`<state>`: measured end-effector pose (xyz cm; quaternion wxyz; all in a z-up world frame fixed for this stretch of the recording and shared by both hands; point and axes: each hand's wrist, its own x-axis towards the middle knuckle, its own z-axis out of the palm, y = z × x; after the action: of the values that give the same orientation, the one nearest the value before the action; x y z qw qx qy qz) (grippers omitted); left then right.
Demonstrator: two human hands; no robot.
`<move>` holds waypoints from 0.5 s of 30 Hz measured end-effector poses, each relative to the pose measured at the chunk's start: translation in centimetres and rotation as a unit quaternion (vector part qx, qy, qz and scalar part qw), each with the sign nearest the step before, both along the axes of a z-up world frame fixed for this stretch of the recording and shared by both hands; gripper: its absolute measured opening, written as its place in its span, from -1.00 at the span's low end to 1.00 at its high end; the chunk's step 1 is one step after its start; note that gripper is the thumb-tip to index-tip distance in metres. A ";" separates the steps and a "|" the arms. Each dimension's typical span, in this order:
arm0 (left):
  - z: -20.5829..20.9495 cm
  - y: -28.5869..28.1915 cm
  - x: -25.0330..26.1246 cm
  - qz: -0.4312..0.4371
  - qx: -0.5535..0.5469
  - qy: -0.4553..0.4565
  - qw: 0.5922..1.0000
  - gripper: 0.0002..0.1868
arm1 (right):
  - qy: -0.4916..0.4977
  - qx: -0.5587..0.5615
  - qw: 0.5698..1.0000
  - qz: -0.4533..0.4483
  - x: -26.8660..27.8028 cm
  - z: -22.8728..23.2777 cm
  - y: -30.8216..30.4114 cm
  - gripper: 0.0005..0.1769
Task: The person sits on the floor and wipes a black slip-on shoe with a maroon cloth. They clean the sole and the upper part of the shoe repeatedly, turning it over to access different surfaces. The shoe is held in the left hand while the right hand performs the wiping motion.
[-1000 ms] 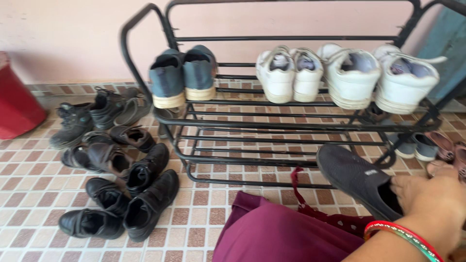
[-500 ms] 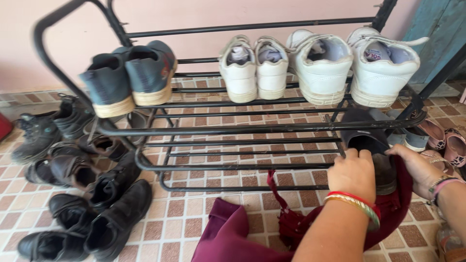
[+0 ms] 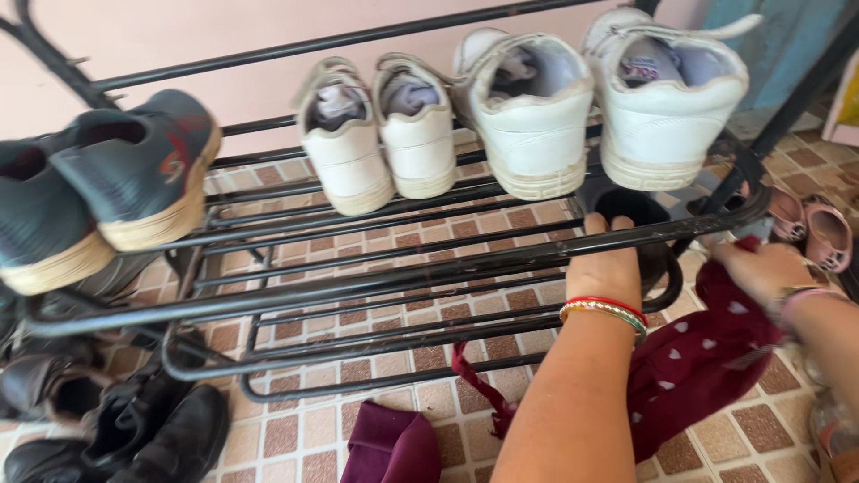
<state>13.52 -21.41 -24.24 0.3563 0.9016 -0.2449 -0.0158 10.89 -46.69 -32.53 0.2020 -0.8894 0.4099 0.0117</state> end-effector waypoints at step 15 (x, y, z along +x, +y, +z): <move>-0.7 -4.5 -12.4 -0.073 -0.056 -0.107 0.990 0.05 | 0.014 0.015 0.997 -0.073 -12.7 -5.0 -8.7 -0.42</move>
<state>1.10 -25.93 -24.91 0.3761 0.8564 -0.3471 0.0689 -1.85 -55.42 -37.57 0.2103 -0.8535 0.4764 0.0152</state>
